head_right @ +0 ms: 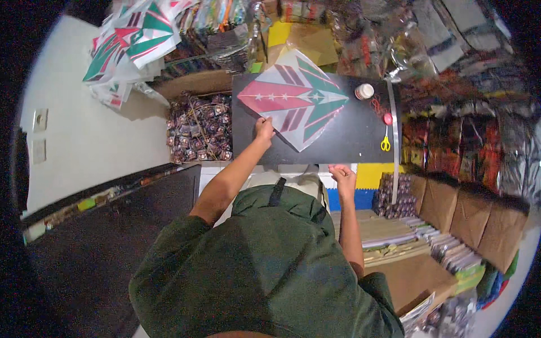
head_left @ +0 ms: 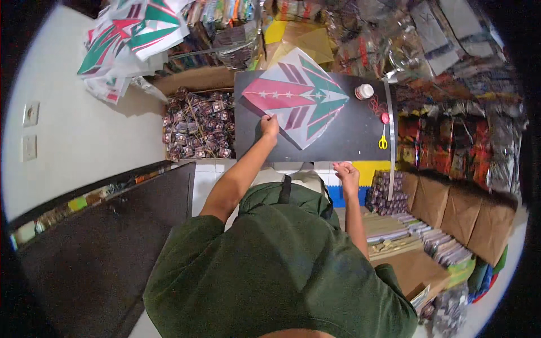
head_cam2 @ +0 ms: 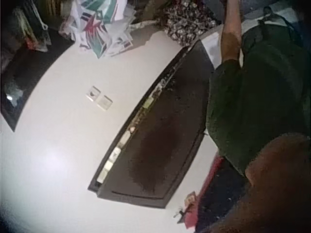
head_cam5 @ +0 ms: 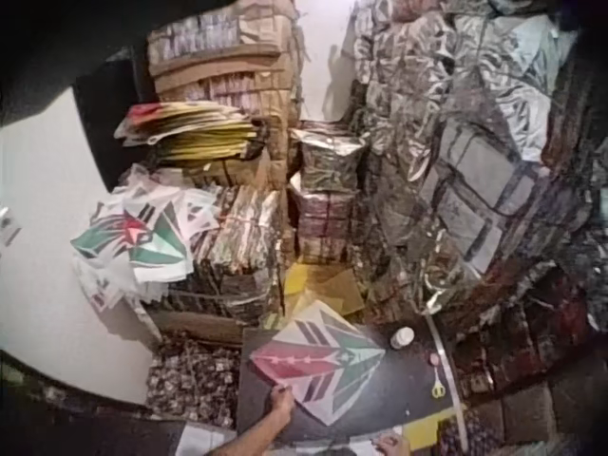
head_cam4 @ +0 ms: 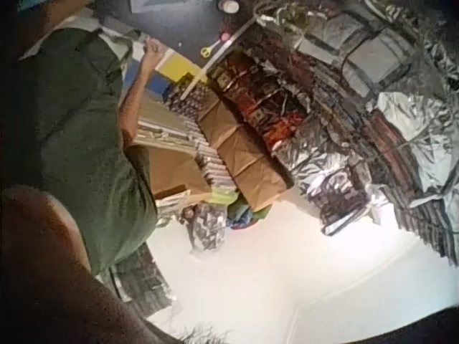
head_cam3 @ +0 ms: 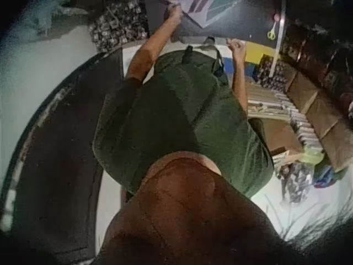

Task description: The person assembles a diamond-shaped kite on a table. They apply a thin stick to the kite's surface and secure it by wrapping a string around the stick and the kite material. The person repeatedly wraps the string to fasten the stick in place.

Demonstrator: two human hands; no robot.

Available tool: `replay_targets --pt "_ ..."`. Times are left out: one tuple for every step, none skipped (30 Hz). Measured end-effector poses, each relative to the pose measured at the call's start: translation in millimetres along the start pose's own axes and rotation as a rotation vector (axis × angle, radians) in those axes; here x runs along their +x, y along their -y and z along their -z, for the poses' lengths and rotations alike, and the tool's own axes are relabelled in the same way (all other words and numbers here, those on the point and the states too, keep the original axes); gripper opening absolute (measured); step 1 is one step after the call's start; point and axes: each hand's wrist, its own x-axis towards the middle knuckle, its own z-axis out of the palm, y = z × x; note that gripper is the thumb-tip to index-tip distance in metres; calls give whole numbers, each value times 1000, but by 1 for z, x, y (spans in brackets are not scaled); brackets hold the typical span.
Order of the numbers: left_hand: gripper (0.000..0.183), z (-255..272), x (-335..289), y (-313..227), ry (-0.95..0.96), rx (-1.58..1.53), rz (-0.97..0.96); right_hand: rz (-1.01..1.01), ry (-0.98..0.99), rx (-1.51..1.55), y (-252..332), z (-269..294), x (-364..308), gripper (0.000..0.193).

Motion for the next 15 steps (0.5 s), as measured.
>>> replay_targets --pt "27 1 -6 -7 47 -40 28 11 -8 -23 -2 -1 -3 11" --pt "25 -3 -18 -13 81 -85 38 17 -34 -50 -4 5 -10 9" --pt "23 -4 -27 -21 73 -184 44 13 -72 -31 -3 1 -19 11" --pt "21 -3 -34 -28 57 -287 46 20 -79 -20 -4 -2 -24 12" --pt "24 2 -35 -33 119 -342 17 31 -78 -8 -4 -6 -27 13" --pt "27 13 -31 -37 173 -398 -18 45 -66 8 -4 -16 -31 15" --pt "45 26 -31 -37 327 -514 -12 43 -68 38 -3 -22 -38 14" --pt "50 27 -40 -30 364 -513 65 48 -88 53 -8 -23 -44 15" --pt "56 27 -49 -23 398 -508 141 55 -107 71 -16 -24 -49 17" --pt "61 25 -56 -17 432 -503 221 60 -128 86 -24 -22 -54 19" --pt "68 40 -38 -6 499 -472 300 60 -107 94 -18 -39 -51 22" --pt "67 37 -39 -2 547 -387 280 41 -123 91 -17 -45 -57 25" --pt "66 29 -42 5 595 -303 262 20 -141 87 -16 -49 -63 28" --pt "66 17 -48 14 656 -224 252 26 -139 86 -21 -43 -70 32" --pt "61 12 -35 15 616 -201 231 49 -108 90 -23 -44 -68 35"
